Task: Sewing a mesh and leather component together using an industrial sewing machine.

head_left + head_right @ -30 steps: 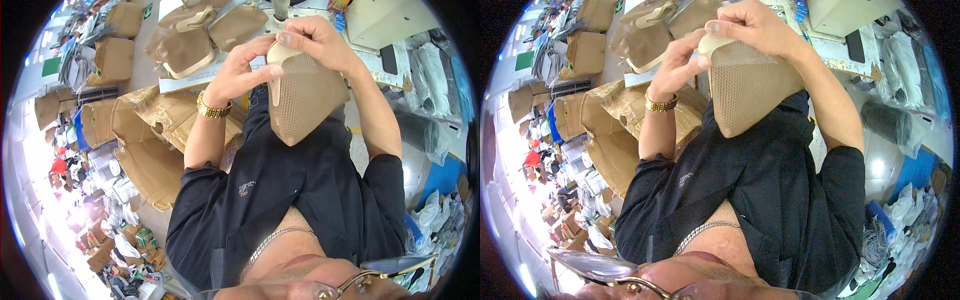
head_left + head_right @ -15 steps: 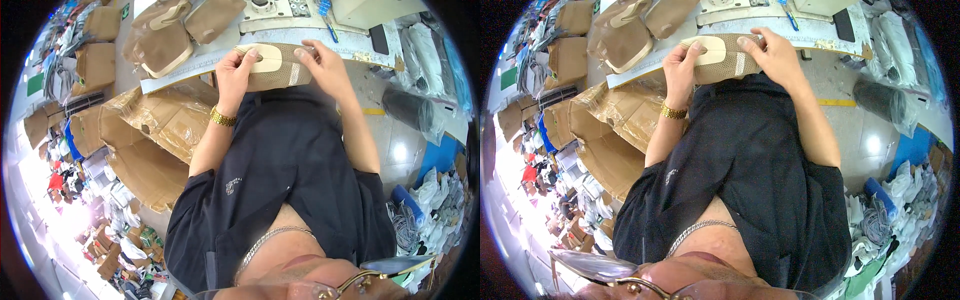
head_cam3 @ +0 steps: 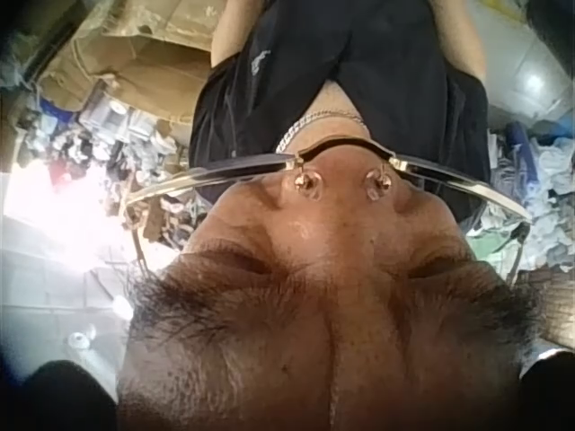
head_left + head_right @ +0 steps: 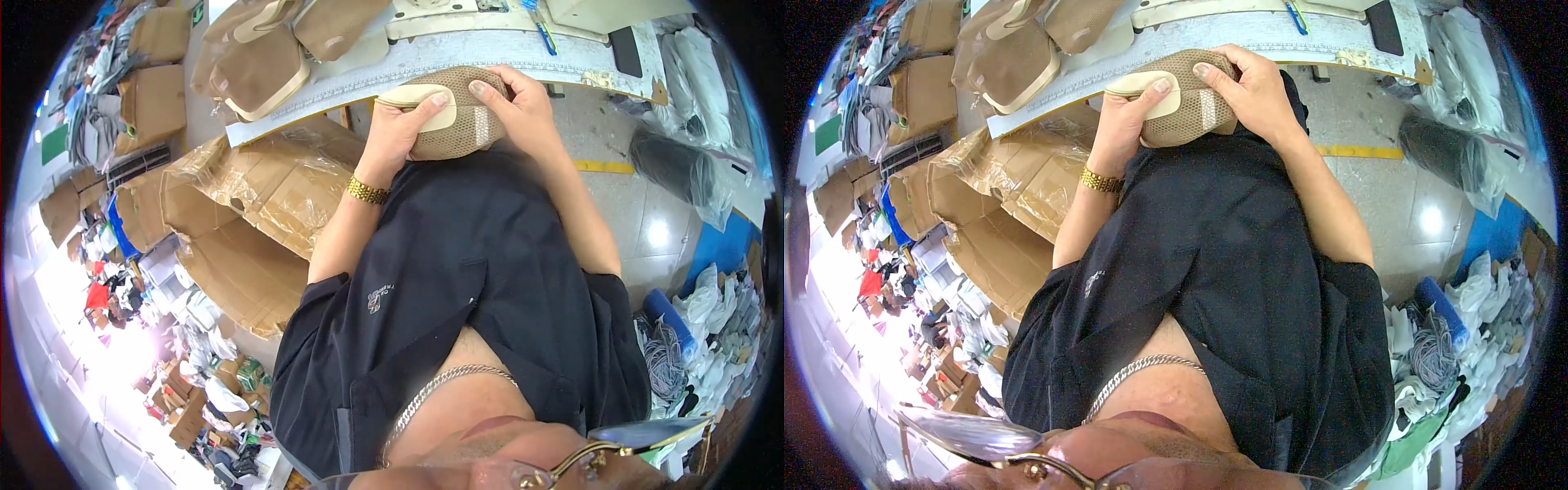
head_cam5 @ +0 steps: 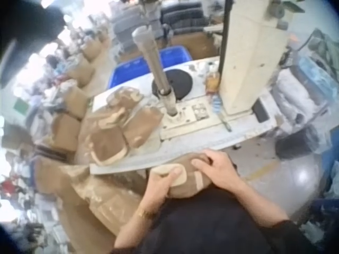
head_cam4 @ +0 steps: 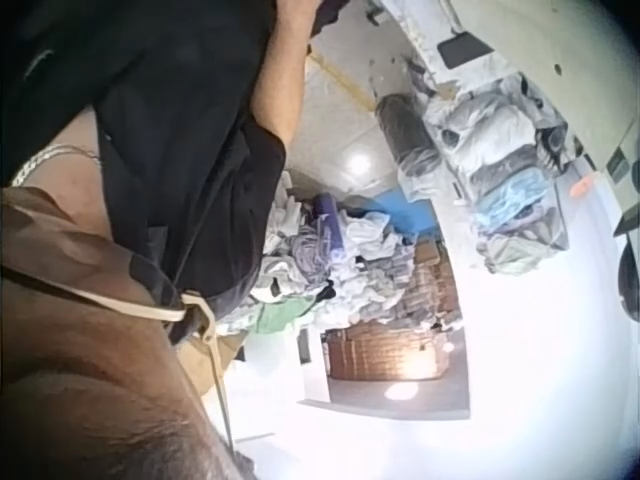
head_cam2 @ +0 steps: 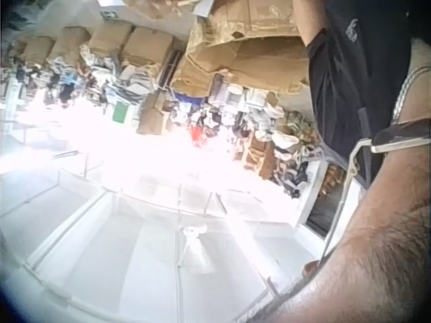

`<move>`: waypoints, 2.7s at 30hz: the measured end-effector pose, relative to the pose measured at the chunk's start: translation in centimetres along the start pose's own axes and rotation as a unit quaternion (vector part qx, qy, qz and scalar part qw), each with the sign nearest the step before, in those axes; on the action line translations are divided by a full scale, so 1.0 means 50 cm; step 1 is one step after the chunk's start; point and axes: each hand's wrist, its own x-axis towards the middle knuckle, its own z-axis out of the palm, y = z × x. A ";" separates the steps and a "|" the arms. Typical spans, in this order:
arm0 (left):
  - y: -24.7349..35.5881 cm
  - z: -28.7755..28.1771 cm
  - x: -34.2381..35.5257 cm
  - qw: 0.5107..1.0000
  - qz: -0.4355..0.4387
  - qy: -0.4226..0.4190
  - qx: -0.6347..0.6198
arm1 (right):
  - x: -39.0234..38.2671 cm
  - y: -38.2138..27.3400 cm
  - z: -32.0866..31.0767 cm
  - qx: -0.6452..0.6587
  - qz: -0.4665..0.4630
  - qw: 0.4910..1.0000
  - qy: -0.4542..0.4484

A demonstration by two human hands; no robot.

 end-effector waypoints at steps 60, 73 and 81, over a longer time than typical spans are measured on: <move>0.138 -0.015 0.057 0.955 0.010 -0.189 0.229 | 0.078 -0.078 -0.056 -0.126 -0.162 0.979 -0.003; 0.380 0.047 0.137 0.756 0.033 -0.395 0.521 | 0.225 -0.178 -0.063 -0.038 -0.236 0.946 -0.217; 0.599 0.109 0.208 0.741 0.091 -0.334 0.575 | 0.433 -0.300 -0.133 0.088 -0.241 0.947 -0.192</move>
